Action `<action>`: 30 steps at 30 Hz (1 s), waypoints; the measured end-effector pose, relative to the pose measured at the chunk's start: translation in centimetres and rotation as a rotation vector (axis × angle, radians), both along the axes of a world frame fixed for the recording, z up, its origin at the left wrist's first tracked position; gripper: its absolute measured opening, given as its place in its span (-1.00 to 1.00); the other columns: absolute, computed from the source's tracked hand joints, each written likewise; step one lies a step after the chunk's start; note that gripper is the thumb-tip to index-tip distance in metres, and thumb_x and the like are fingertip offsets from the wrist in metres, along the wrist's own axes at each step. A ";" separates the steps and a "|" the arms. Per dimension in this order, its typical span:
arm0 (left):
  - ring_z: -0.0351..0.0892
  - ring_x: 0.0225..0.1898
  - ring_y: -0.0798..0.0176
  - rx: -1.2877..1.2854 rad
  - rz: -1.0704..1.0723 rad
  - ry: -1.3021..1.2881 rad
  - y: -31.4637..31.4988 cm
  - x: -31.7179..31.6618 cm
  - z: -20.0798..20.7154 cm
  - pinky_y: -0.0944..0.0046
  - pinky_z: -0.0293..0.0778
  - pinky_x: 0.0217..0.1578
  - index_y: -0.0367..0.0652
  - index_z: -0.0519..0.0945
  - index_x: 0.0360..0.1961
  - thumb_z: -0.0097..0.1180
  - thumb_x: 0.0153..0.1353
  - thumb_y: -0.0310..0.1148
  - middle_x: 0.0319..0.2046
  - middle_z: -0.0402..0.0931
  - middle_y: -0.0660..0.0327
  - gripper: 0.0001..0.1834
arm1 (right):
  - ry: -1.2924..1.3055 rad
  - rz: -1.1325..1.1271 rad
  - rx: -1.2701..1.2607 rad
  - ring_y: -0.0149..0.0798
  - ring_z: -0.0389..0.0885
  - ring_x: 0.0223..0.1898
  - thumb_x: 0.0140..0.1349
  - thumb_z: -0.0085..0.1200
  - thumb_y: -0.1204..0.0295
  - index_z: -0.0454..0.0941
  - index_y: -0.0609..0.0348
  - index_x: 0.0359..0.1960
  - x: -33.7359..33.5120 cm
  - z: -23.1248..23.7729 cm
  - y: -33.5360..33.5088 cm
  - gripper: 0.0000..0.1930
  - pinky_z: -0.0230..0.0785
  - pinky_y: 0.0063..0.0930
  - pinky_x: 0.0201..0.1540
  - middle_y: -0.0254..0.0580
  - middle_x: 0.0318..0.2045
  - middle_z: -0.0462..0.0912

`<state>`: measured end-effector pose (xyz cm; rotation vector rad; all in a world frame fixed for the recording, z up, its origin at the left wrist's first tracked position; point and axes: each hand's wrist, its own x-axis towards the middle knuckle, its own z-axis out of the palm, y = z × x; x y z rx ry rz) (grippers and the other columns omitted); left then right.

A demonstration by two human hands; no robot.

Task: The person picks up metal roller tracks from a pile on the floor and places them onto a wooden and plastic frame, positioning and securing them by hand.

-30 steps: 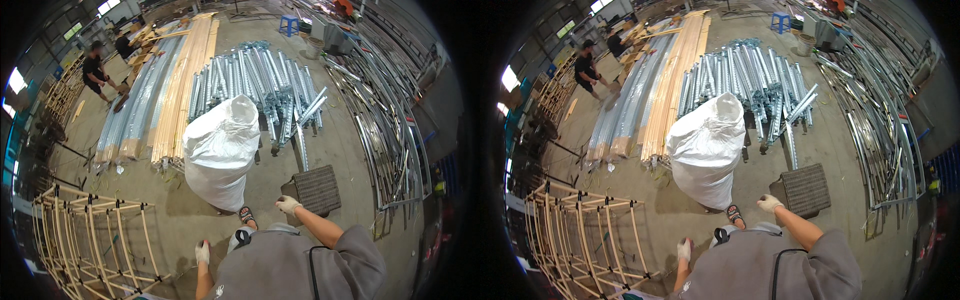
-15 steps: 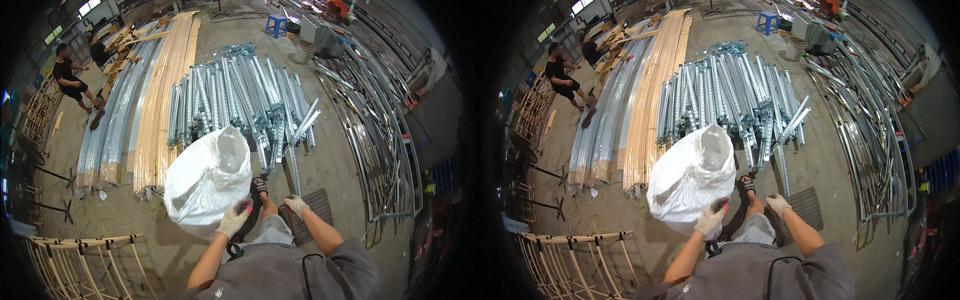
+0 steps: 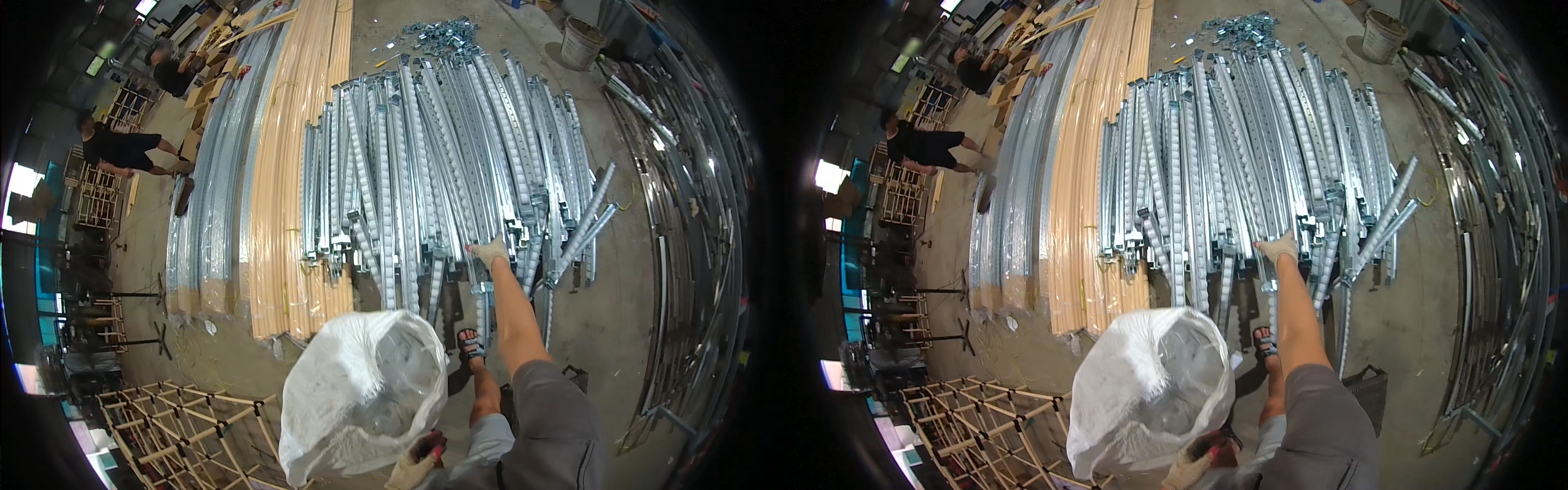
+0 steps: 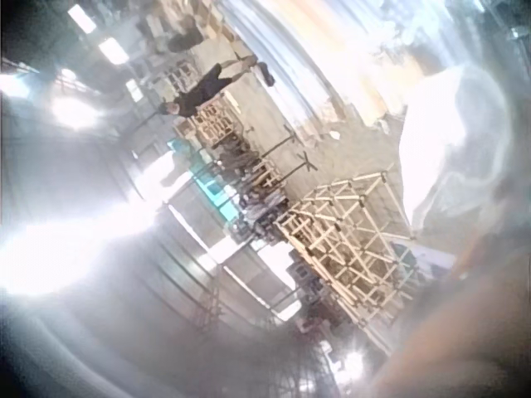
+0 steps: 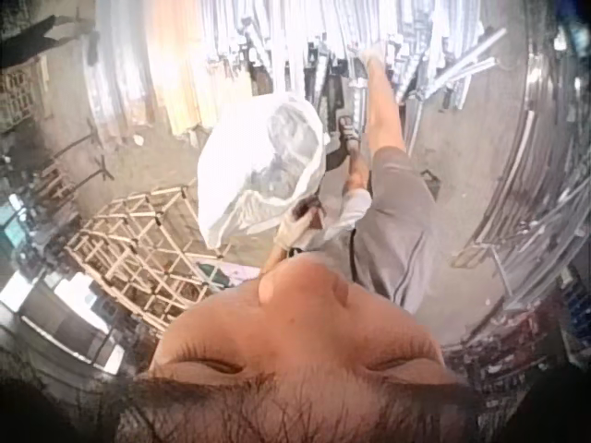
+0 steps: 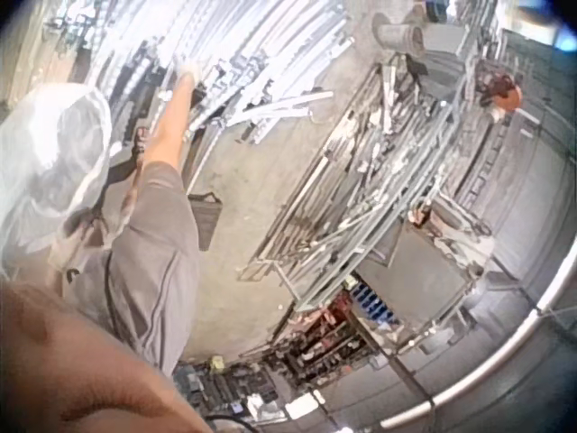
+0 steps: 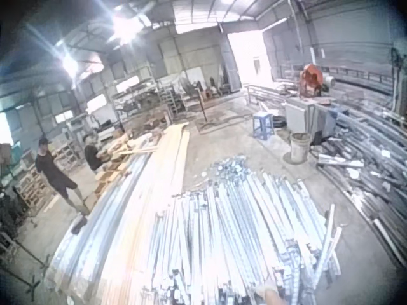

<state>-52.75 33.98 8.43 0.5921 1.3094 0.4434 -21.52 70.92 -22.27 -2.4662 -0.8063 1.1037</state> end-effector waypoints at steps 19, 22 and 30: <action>0.55 0.20 -0.11 0.356 -0.462 0.585 40.3 17.1 -26.0 0.06 0.39 0.24 -0.27 0.37 0.34 0.11 0.25 0.12 0.16 0.54 -0.18 -0.20 | -0.156 0.067 0.009 0.25 0.45 0.20 -0.07 0.43 -0.07 0.38 0.33 0.21 -0.3 -0.6 0.8 -0.08 0.32 -0.04 0.26 0.26 0.14 0.50; 0.52 0.20 -0.16 0.368 -0.332 0.499 41.8 20.2 -28.8 0.03 0.38 0.25 -0.24 0.37 0.34 0.14 0.22 0.16 0.18 0.50 -0.21 -0.17 | 0.019 -0.007 0.225 0.30 0.46 0.18 0.02 0.37 -0.08 0.26 0.27 0.33 1.2 -3.9 -0.4 -0.05 0.33 0.04 0.24 0.29 0.13 0.49; 0.45 0.22 -0.27 0.159 -0.451 0.664 43.0 23.2 -27.5 -0.05 0.40 0.22 -0.23 0.32 0.32 0.21 0.03 0.38 0.24 0.32 -0.27 0.04 | 0.169 0.104 -0.052 0.28 0.52 0.15 0.13 0.22 -0.15 0.39 0.35 0.24 4.1 -6.3 0.8 -0.16 0.39 -0.07 0.20 0.40 0.10 0.52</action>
